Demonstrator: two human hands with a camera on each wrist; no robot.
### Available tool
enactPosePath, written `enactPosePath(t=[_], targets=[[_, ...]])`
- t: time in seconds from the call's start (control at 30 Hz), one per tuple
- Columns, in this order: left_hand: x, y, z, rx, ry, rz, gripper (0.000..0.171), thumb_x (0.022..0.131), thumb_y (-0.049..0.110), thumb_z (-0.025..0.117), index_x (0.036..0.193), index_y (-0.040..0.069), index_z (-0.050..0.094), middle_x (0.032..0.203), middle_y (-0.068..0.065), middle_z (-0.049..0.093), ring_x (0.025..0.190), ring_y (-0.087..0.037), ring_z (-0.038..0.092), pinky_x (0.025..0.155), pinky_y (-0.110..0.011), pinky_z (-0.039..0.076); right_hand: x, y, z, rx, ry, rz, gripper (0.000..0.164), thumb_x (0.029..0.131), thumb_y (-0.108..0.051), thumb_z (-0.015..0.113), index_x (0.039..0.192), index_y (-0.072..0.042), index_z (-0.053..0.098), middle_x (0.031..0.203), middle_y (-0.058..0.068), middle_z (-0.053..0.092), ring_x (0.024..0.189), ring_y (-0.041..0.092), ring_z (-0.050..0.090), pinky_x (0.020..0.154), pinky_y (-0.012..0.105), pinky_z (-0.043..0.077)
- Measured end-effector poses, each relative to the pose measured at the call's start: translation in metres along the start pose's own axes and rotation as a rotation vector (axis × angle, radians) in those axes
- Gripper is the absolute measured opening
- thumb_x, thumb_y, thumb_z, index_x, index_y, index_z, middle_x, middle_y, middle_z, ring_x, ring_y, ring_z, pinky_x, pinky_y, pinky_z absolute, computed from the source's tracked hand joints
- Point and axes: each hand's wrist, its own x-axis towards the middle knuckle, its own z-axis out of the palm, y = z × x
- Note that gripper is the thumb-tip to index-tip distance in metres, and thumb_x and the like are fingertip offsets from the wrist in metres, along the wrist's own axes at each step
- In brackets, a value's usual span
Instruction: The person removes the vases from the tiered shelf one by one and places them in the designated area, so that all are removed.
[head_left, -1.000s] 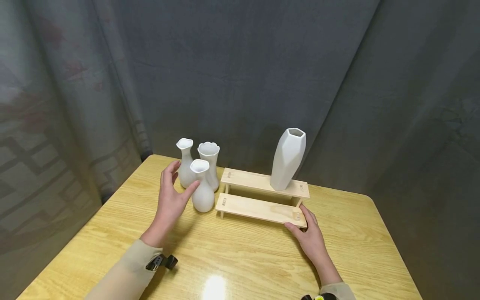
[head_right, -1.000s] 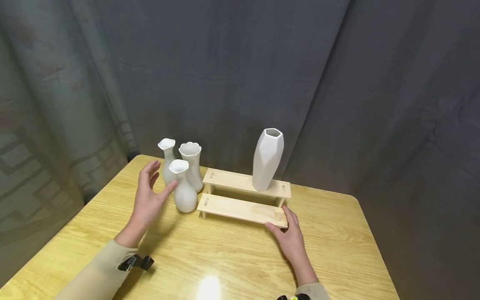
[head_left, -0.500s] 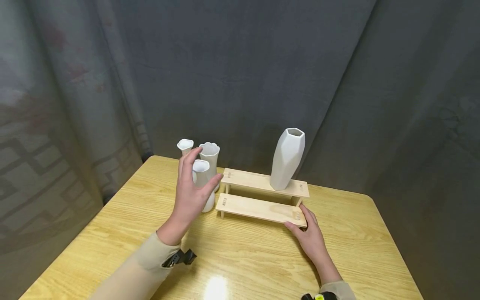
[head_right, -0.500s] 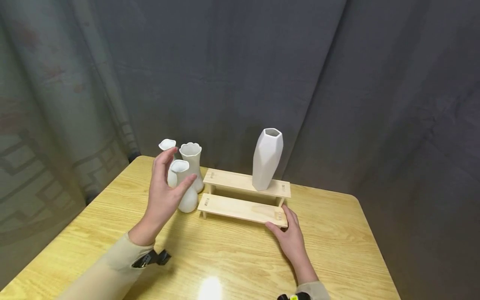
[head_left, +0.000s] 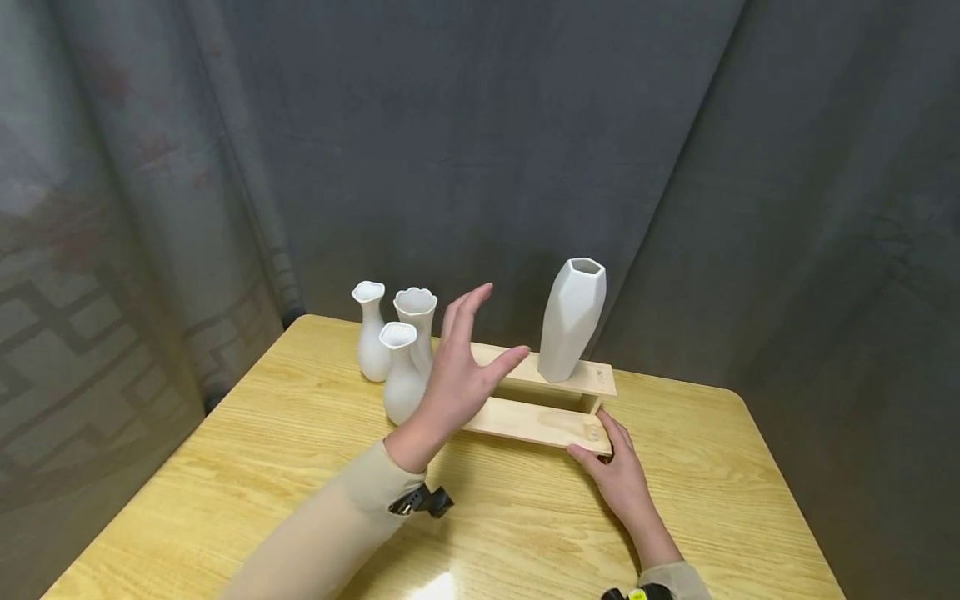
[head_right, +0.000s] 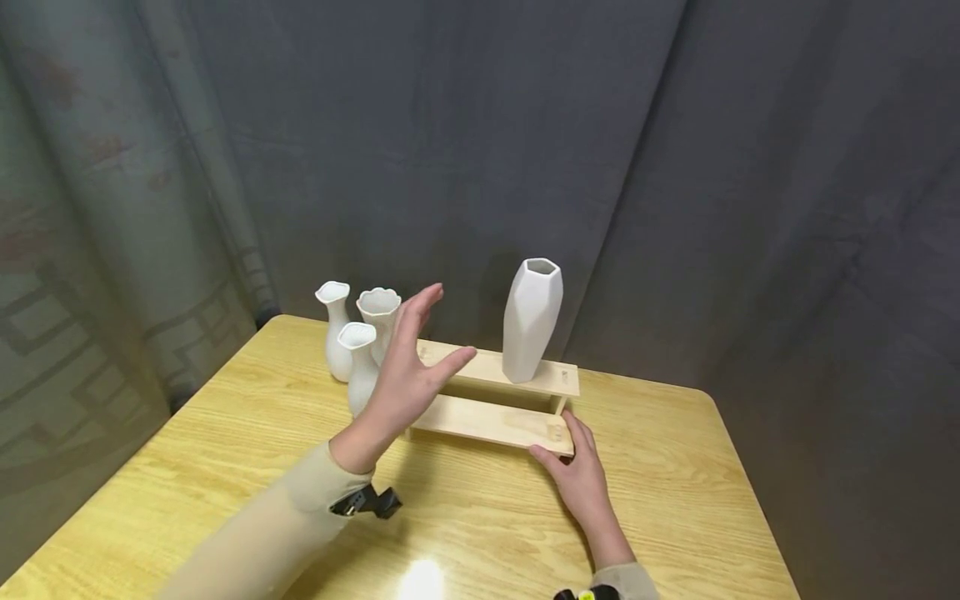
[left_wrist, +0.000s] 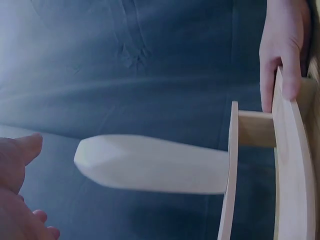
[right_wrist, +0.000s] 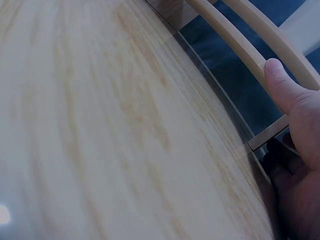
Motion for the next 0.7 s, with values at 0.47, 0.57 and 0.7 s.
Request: enactPosePath(t=[0.47, 0.57, 0.7], targets=[[0.02, 0.003, 0.047, -0.002, -0.1, -0.086, 0.094, 0.095, 0.03, 0.091, 0.171, 0.017, 0.036, 0.168, -0.008, 0.04, 0.155, -0.025, 0.042, 0.126, -0.05, 0.04, 0.0, 0.001, 0.001, -0.015, 0.006, -0.006, 0.099, 0.101, -0.047, 0.081, 0.176, -0.014, 0.026, 0.177, 0.018, 0.024, 0.161, 0.044, 0.029, 0.127, 0.065, 0.029], [0.025, -0.002, 0.057, 0.013, -0.106, -0.096, 0.095, 0.094, 0.03, 0.092, 0.17, 0.017, 0.036, 0.168, -0.009, 0.041, 0.154, -0.026, 0.045, 0.124, -0.051, 0.042, 0.0, 0.001, 0.002, -0.016, 0.003, -0.007, 0.099, 0.101, -0.046, 0.081, 0.176, -0.014, 0.026, 0.177, 0.018, 0.024, 0.161, 0.044, 0.029, 0.127, 0.065, 0.029], [0.032, -0.01, 0.069, 0.031, -0.108, -0.114, 0.095, 0.094, 0.031, 0.092, 0.17, 0.018, 0.037, 0.167, -0.01, 0.042, 0.152, -0.027, 0.047, 0.121, -0.052, 0.045, 0.001, 0.001, 0.003, -0.005, 0.001, -0.01, 0.098, 0.101, -0.046, 0.081, 0.176, -0.014, 0.025, 0.177, 0.018, 0.024, 0.161, 0.043, 0.03, 0.127, 0.063, 0.031]])
